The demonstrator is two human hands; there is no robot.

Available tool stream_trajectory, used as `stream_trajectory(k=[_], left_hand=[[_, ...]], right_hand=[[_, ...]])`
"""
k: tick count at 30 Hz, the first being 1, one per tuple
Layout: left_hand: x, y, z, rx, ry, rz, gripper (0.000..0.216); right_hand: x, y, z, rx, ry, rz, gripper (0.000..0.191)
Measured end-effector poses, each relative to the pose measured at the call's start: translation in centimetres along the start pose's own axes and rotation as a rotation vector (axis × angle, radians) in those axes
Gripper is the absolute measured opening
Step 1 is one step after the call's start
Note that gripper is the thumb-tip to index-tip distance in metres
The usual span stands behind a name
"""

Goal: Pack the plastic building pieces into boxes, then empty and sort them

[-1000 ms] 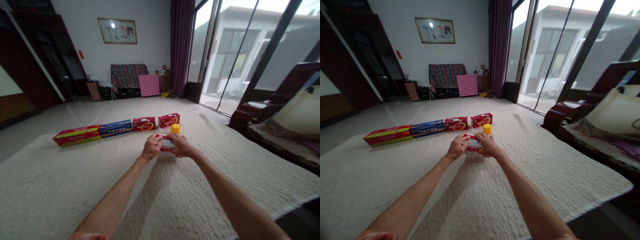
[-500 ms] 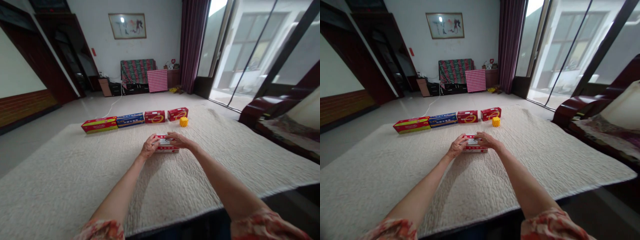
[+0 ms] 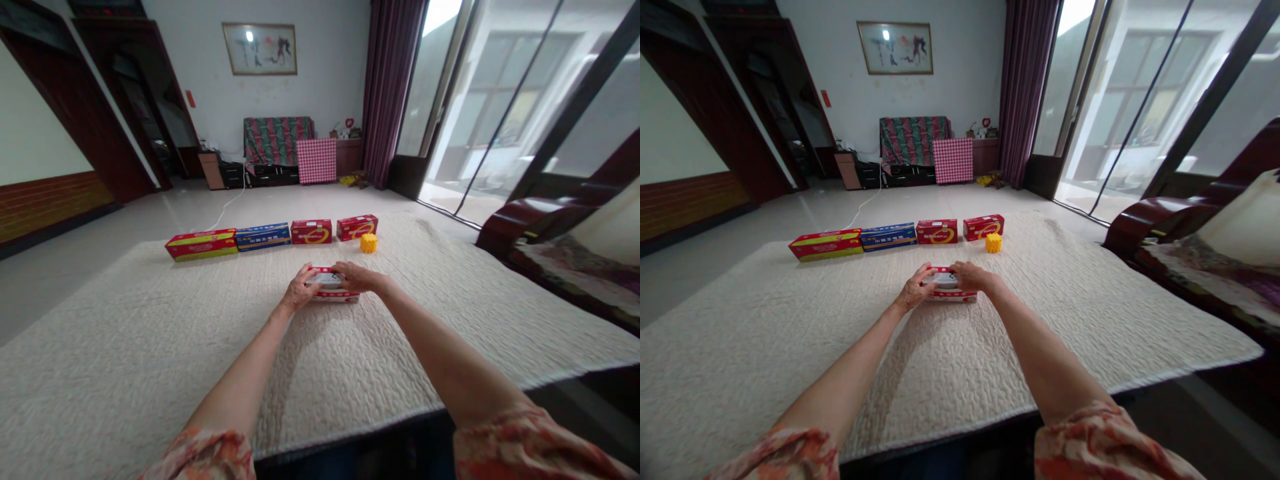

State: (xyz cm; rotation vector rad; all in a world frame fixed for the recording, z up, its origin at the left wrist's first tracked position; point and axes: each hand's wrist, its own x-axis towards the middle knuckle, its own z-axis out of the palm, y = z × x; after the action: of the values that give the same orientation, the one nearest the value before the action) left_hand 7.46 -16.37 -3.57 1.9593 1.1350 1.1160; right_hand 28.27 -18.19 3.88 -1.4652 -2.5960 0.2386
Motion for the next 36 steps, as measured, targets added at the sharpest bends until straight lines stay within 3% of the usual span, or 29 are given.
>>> stream_trajectory(k=[6,12,18,24,29,36], left_hand=[[-0.2,-0.4,0.3,-0.052,0.106,0.007,0.061],[-0.6,-0.3,0.8,-0.264,0.097,-0.104,0.087],[-0.5,0.4,0.4,-0.216,0.110,-0.100,0.087],[-0.2,-0.2,0.9,-0.199,0.135,-0.130,0.083],[-0.3,-0.5,1.4,-0.232,0.152,-0.122,0.081],[-0.9,-0.3,1.3,-0.236,0.134,-0.115,0.082]], right_hand=[[-1.6,-0.2,0.5,-0.002,0.104,0.006,0.027],[-1.6,0.5,-1.0,0.040,0.296,0.069,0.023],[-0.7,1.8,-0.3,0.101,0.554,0.190,0.023],[0.1,4.3,2.3,0.355,0.818,0.091,0.027],[0.3,5.5,2.4,0.435,0.848,0.079,0.026],[-0.5,5.1,2.0,0.466,0.827,0.106,0.028]])
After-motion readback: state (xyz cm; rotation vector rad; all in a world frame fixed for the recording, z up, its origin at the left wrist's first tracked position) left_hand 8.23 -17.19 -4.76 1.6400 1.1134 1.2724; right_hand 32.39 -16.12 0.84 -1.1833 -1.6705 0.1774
